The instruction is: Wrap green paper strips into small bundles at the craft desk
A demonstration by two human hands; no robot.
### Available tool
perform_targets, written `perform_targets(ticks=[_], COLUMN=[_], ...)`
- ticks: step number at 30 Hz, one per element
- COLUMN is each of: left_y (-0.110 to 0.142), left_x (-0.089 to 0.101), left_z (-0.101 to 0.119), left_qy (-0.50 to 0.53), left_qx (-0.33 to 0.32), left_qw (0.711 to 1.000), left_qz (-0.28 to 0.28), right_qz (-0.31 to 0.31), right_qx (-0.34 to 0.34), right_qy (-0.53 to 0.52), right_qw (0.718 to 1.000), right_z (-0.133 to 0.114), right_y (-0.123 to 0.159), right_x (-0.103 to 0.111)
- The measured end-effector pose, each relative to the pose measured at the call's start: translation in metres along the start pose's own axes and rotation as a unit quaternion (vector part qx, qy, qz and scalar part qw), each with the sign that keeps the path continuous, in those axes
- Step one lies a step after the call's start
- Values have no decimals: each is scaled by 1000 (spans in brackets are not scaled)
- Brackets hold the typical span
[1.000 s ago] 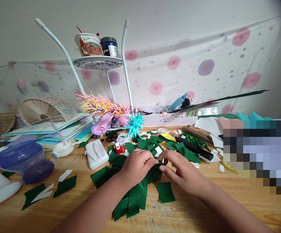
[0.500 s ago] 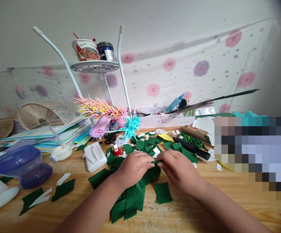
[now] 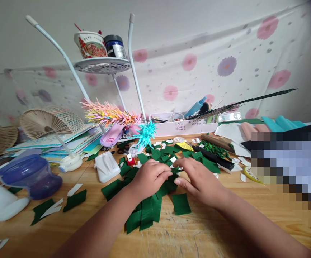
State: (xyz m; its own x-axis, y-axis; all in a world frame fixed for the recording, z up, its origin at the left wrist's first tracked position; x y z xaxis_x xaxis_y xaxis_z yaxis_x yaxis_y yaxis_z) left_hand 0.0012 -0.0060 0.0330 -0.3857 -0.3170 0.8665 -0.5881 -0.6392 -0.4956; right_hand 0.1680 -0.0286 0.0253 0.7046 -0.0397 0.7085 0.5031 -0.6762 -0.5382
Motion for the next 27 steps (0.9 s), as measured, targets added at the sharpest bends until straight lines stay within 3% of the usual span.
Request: perform_targets(ticks=[12, 19, 23, 27], left_y=[1, 1, 1, 0], left_x=[-3, -3, -6, -6], left_z=[4, 6, 3, 3], left_qy=[-44, -76, -81, -81], left_qx=[-64, -110, -94, -73], left_qw=[995, 991, 992, 993], left_qz=[-57, -29, -19, -45], right_qz=[-37, -90, -54, -42], right_qx=[14, -46, -28, -1], right_qy=[62, 18, 11, 26], right_qw=[997, 995, 998, 999], right_z=[6, 8, 8, 8], right_y=[-2, -1, -1, -2], right_x=[-2, -2, -1, 0])
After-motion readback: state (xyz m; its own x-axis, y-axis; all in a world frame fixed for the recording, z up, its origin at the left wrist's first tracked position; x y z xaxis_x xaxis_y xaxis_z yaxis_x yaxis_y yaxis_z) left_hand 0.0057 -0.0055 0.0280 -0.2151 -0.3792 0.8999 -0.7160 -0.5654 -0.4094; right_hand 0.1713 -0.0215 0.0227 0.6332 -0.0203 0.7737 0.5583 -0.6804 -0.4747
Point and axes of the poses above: each hand's wrist, its own y-axis away from the middle knuckle, its own x-axis out of the back of the hand, z = x × y, the point moved 1 cm from there along -y, towards the middle knuckle, and after that the axes turned 14 degrees about -y, right-handed, at the moved point
